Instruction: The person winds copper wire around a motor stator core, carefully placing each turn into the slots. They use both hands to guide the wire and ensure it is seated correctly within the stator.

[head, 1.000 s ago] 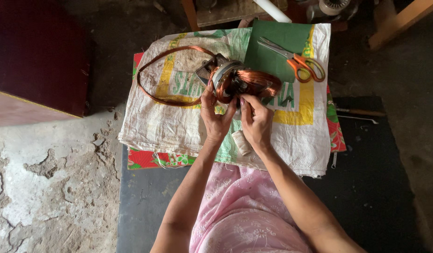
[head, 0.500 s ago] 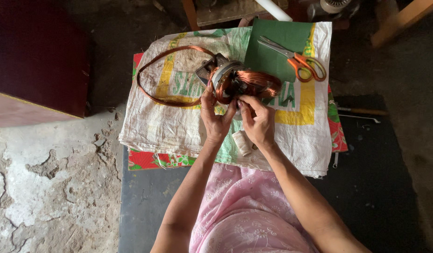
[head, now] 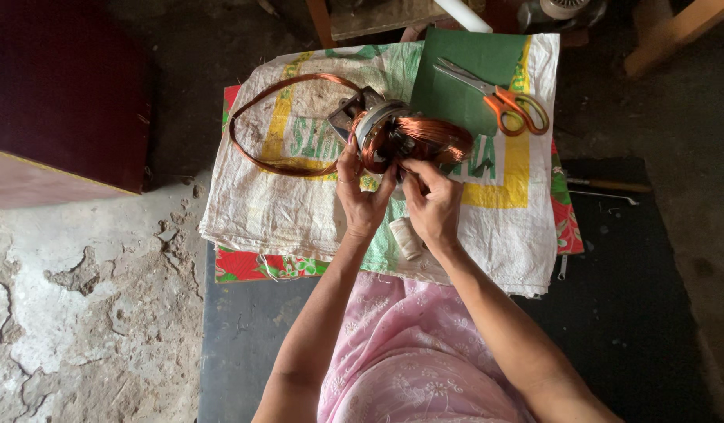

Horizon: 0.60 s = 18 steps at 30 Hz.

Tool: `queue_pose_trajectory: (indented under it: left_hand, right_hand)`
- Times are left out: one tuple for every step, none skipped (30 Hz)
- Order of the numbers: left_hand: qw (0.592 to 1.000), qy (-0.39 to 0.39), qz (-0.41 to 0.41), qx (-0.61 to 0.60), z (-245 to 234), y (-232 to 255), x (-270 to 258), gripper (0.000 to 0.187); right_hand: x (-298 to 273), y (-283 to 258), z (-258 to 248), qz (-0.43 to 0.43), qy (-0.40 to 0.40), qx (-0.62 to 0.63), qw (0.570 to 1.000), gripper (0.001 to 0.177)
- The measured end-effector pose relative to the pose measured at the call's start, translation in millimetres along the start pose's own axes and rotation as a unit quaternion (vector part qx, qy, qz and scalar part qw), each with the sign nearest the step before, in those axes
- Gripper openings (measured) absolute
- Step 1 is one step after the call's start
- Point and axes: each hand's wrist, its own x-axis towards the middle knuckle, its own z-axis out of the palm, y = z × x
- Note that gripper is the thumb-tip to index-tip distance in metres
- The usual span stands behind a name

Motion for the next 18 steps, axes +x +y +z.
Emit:
queue_pose_trajectory:
  left_hand:
    - [1.000, -0.001, 0.004, -0.001, 0, 1, 0, 0.083]
    - [1.000, -0.001, 0.008, -0.002, -1, 1, 1, 0.082]
    - [1.000, -0.002, 0.012, -0.003, -1, 1, 1, 0.082]
    - [1.000, -0.003, 0.006, -0.008, -2, 2, 1, 0.082]
    - [1.000, -0.004, 0.000, -0.012, -2, 2, 2, 0.082]
    - [1.000, -0.006, -0.007, -0.017, -2, 2, 2, 0.082]
    - [1.000, -0.006, -0.009, -0.018, -2, 3, 1, 0.082]
    - [1.000, -0.007, -0.012, -0.019, -2, 3, 1, 0.082]
    - [1.000, -0.007, -0.014, -0.019, -2, 3, 2, 0.082]
    - [1.000, -0.006, -0.012, -0.012, -2, 3, 2, 0.082]
    - [1.000, -0.005, -0.010, -0.005, -2, 4, 2, 0.082]
    - [1.000, -0.004, -0.008, 0.003, -2, 4, 2, 0.081]
    - [1.000, -0.006, -0.015, 0.003, -2, 5, 2, 0.082]
    - [1.000, -0.008, -0.021, 0.004, -3, 5, 2, 0.082]
    - [1.000, -0.010, -0.027, 0.004, -3, 6, 3, 0.082]
    - [1.000, -0.011, -0.029, 0.002, -3, 7, 4, 0.082]
    - [0.999, -0.012, -0.032, 0.000, -4, 9, 5, 0.082]
    - [0.999, -0.013, -0.035, -0.002, -4, 11, 6, 0.082]
  right_hand:
    - [-1, 1, 1, 0.010, -0.001, -0.003, 1.000, 0.021]
    - [-2, 2, 1, 0.020, -0.002, -0.005, 1.000, 0.021]
    - [-3, 3, 2, 0.029, -0.003, -0.008, 1.000, 0.021]
    - [-3, 3, 2, -0.004, 0.001, -0.021, 1.000, 0.021]
    - [-2, 3, 1, -0.038, 0.005, -0.034, 0.999, 0.021]
    - [-2, 3, 1, -0.072, 0.008, -0.047, 0.996, 0.021]
    - [-1, 3, 0, -0.053, 0.001, -0.049, 0.997, 0.022]
    - [-1, 1, -1, -0.033, -0.007, -0.051, 0.998, 0.022]
    - [1, 0, -2, -0.014, -0.014, -0.052, 0.998, 0.022]
    - [3, -1, -3, -0.006, -0.024, -0.050, 0.998, 0.022]
    - [6, -2, -5, 0.003, -0.035, -0.049, 0.998, 0.022]
    - [8, -3, -6, 0.012, -0.045, -0.047, 0.998, 0.023]
    - [9, -4, -7, 0.002, -0.047, -0.059, 0.997, 0.022]
    - [9, -5, -8, -0.009, -0.049, -0.071, 0.996, 0.021]
    - [9, -5, -9, -0.021, -0.050, -0.083, 0.995, 0.020]
    - [10, -5, -10, -0.030, -0.049, -0.081, 0.995, 0.020]
    - [10, -4, -10, -0.039, -0.048, -0.079, 0.995, 0.020]
    - [10, -3, -10, -0.048, -0.047, -0.077, 0.995, 0.021]
